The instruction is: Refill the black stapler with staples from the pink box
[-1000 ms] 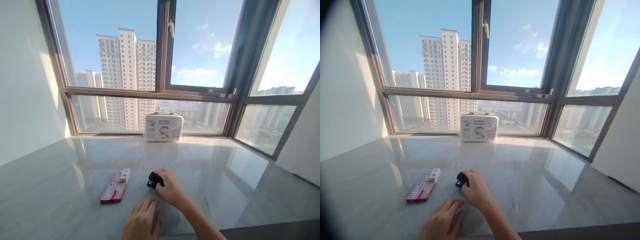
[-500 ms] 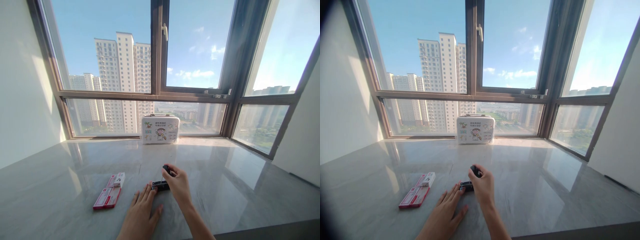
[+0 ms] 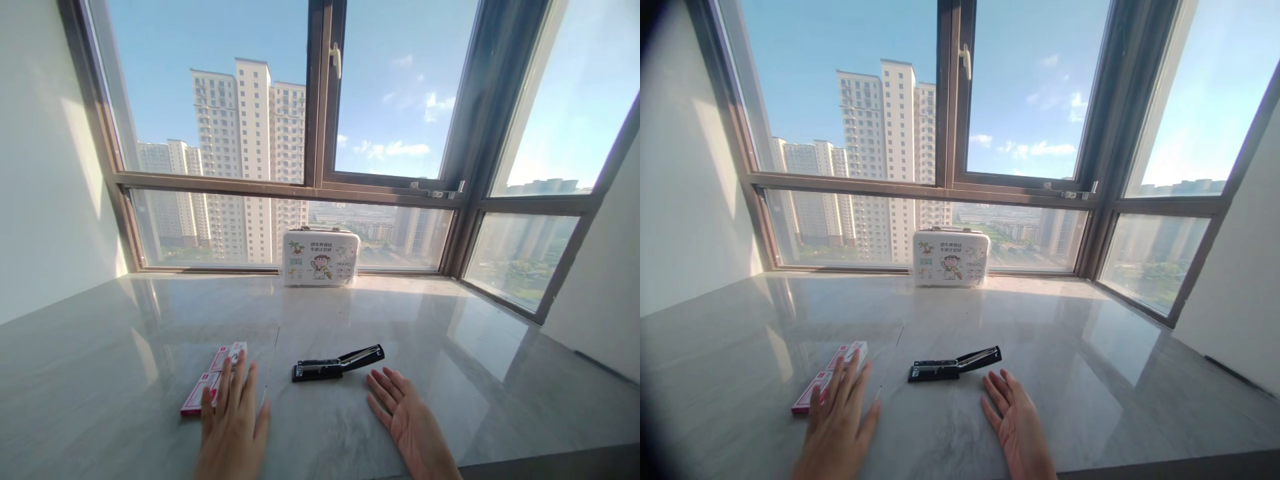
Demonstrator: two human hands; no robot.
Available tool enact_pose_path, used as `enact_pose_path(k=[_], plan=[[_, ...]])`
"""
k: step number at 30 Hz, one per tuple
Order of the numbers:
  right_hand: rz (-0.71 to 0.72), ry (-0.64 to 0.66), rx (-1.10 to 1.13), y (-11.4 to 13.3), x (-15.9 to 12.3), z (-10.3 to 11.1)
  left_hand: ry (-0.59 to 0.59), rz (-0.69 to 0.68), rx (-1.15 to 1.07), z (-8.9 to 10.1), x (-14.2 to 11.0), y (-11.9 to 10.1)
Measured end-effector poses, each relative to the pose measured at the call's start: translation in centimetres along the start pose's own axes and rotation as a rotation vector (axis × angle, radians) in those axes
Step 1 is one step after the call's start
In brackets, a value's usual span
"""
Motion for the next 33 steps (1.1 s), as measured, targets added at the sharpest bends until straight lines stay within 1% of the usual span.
enact_pose_path(k=[1, 3, 5, 7, 8, 10, 11, 12, 13, 15, 17, 19, 22, 24, 26, 27, 29, 31, 33], plan=[[0.01, -0.005, -0.064, 0.1, -0.6, 0.4, -0.031, 0.068, 0.056, 0.6, -0.5, 1.5], [0.058, -0.015, -0.242, 0.1, -1.5, 0.6, -0.036, 0.152, 0.123, 1.3, -1.6, 3.8], [0.119, 0.011, -0.489, 0.0, -2.0, -0.1, -0.013, 0.134, 0.112, 1.5, -2.3, 4.7], [0.186, 0.079, -0.785, -0.4, -2.2, -2.0, 0.034, 0.051, 0.024, 1.6, -2.5, 4.1], [0.229, 0.13, -0.927, -0.6, -2.4, -3.3, 0.089, 0.003, -0.045, 1.4, -2.3, 3.3], [0.322, 0.227, -1.148, -1.0, -2.6, -5.9, 0.259, -0.1, -0.216, 0.9, -1.8, 0.7], [0.348, 0.268, -1.215, -1.2, -2.5, -7.1, 0.354, -0.148, -0.304, 0.6, -1.6, -0.9], [0.359, 0.3, -1.253, -1.4, -2.4, -7.9, 0.431, -0.191, -0.385, 0.4, -1.3, -2.6], [0.361, 0.317, -1.267, -1.5, -2.1, -8.5, 0.479, -0.229, -0.453, 0.4, -1.0, -4.1], [0.331, 0.327, -1.25, -1.6, -1.1, -8.9, 0.493, -0.262, -0.557, 0.5, -0.1, -6.4], [0.276, 0.342, -1.22, -1.8, 0.0, -8.4, 0.473, -0.25, -0.63, 0.3, 0.6, -7.3], [0.204, 0.376, -1.205, -2.1, 0.8, -7.6, 0.471, -0.22, -0.691, -0.3, 1.0, -7.3], [0.142, 0.392, -1.197, -1.6, 1.4, -6.0, 0.48, -0.13, -0.785, -1.3, 1.1, -6.2], [0.12, 0.364, -1.206, -0.7, 1.5, -4.7, 0.484, -0.059, -0.843, -1.8, 1.1, -5.4], [0.13, 0.308, -1.253, 0.5, 1.7, -3.5, 0.487, -0.021, -0.876, -2.0, 1.1, -4.9], [0.166, 0.275, -1.291, 1.3, 1.7, -3.1, 0.489, -0.015, -0.881, -2.0, 1.1, -4.8], [0.319, 0.22, -1.385, 3.1, 1.4, -3.5, 0.485, -0.015, -0.871, -2.0, 1.1, -4.8], [0.506, 0.229, -1.482, 4.5, 0.4, -5.3, 0.478, -0.022, -0.857, -2.0, 1.1, -5.0], [0.649, 0.319, -1.578, 5.1, -0.9, -8.2, 0.473, -0.03, -0.856, -1.8, 1.1, -5.1]])
Point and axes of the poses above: each hand's wrist, its own x-axis towards the middle knuckle, its own z-axis out of the back of the hand, y = z × x, the point moved 8 cm from there along x, towards the middle knuckle, and after that the axes turned 15 degrees about -x, right-handed, at the moved point
